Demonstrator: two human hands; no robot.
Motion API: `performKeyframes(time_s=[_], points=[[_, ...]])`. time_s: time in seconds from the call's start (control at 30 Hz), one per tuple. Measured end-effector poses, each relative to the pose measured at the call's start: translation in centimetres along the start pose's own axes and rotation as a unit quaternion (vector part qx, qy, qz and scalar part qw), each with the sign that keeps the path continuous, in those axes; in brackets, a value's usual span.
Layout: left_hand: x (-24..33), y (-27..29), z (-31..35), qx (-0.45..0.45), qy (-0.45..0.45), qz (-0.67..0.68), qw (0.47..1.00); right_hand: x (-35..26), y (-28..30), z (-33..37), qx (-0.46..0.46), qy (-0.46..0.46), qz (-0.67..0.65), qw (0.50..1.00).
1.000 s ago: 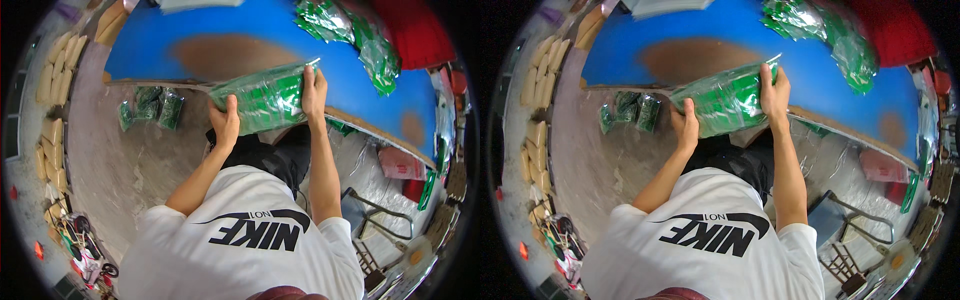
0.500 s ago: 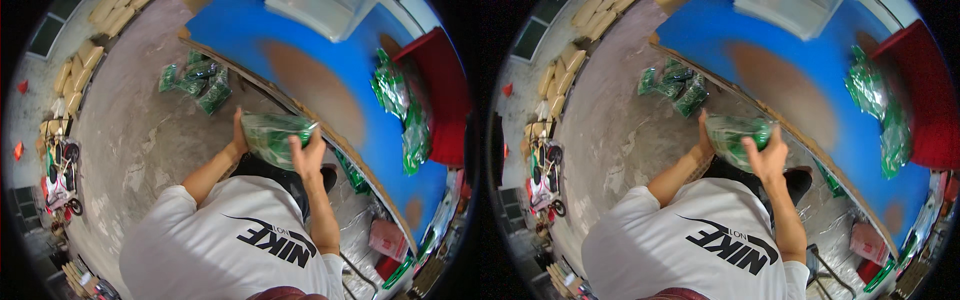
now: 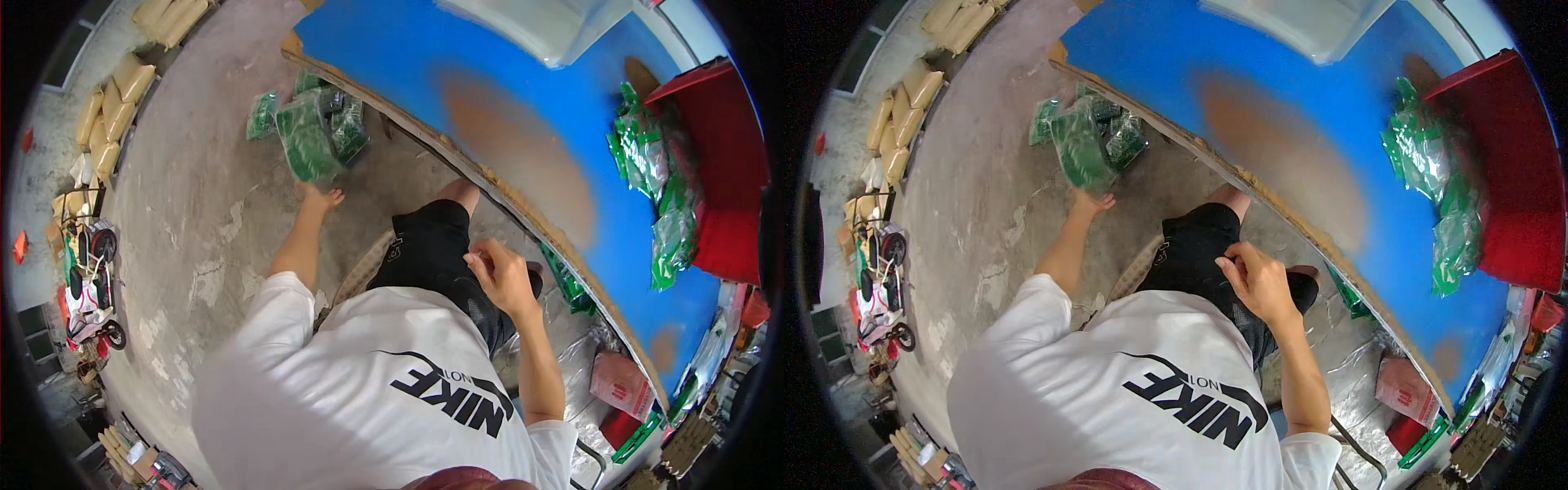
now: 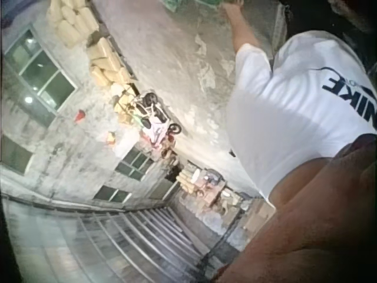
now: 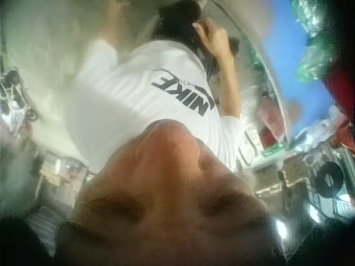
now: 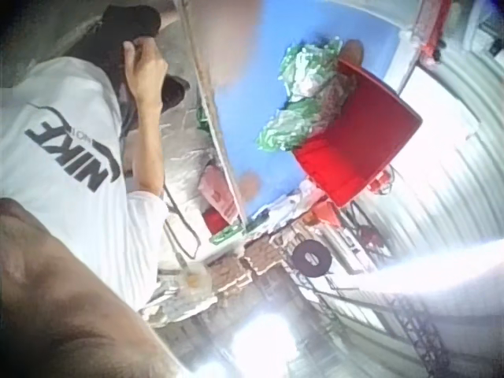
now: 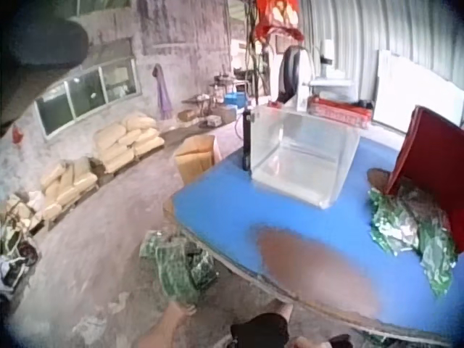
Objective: The recorder is organizing and packing green-and-silver packets into a larger clear plastic bag.
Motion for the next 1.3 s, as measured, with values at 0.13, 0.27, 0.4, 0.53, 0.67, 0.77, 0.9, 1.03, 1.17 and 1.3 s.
performKeyframes(time_s=[0.13, 0.27, 0.4, 0.53, 0.67, 0.77, 0.9, 1.03, 1.17, 1.3], points=[[-4.6, -1.5, 0.2, -0.123, -0.265, -0.391, 0.873, 1.7, 0.2, 2.4, 0.044, -0.052, -0.059, 0.996], [-21.0, -3.7, 18.4, -0.488, -0.369, -0.458, 0.645, 7.6, 6.1, 7.5, 0.140, -0.184, -0.011, 0.973], [-20.2, -6.9, 34.2, -0.653, -0.553, -0.378, 0.354, 10.1, 12.9, 3.6, 0.284, -0.100, 0.017, 0.954], [-25.0, -13.7, 37.8, -0.613, -0.621, -0.400, 0.281, 20.3, 23.8, -0.2, 0.411, -0.118, 0.189, 0.884], [-29.8, -14.9, 38.5, -0.507, -0.686, -0.486, 0.189, 33.6, 34.5, -0.2, 0.418, -0.226, 0.316, 0.821], [-29.5, -14.4, 37.3, -0.471, -0.701, -0.495, 0.204, 39.9, 40.3, -0.6, 0.396, -0.372, 0.344, 0.766], [-30.0, -14.7, 37.0, -0.452, -0.682, -0.543, 0.189, 44.6, 42.4, -2.3, 0.345, -0.464, 0.268, 0.771], [-30.2, -15.1, 38.1, -0.443, -0.684, -0.551, 0.181, 43.3, 39.7, -4.4, 0.260, -0.464, 0.288, 0.796], [-30.4, -15.6, 37.9, -0.447, -0.683, -0.553, 0.169, 39.0, 34.0, -5.7, 0.401, -0.381, 0.312, 0.773], [-30.4, -15.4, 37.3, -0.445, -0.687, -0.548, 0.173, 35.3, 30.7, -6.7, 0.363, -0.353, 0.286, 0.813]])
Point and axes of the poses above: each hand's wrist, its own z-axis away from the middle knuckle, its own y-axis out of the back of the hand, x = y × z, the point moved 5 cm from there along -z, towards the middle knuckle, and after that the axes turned 11 degrees about z, right-handed, at the moved point
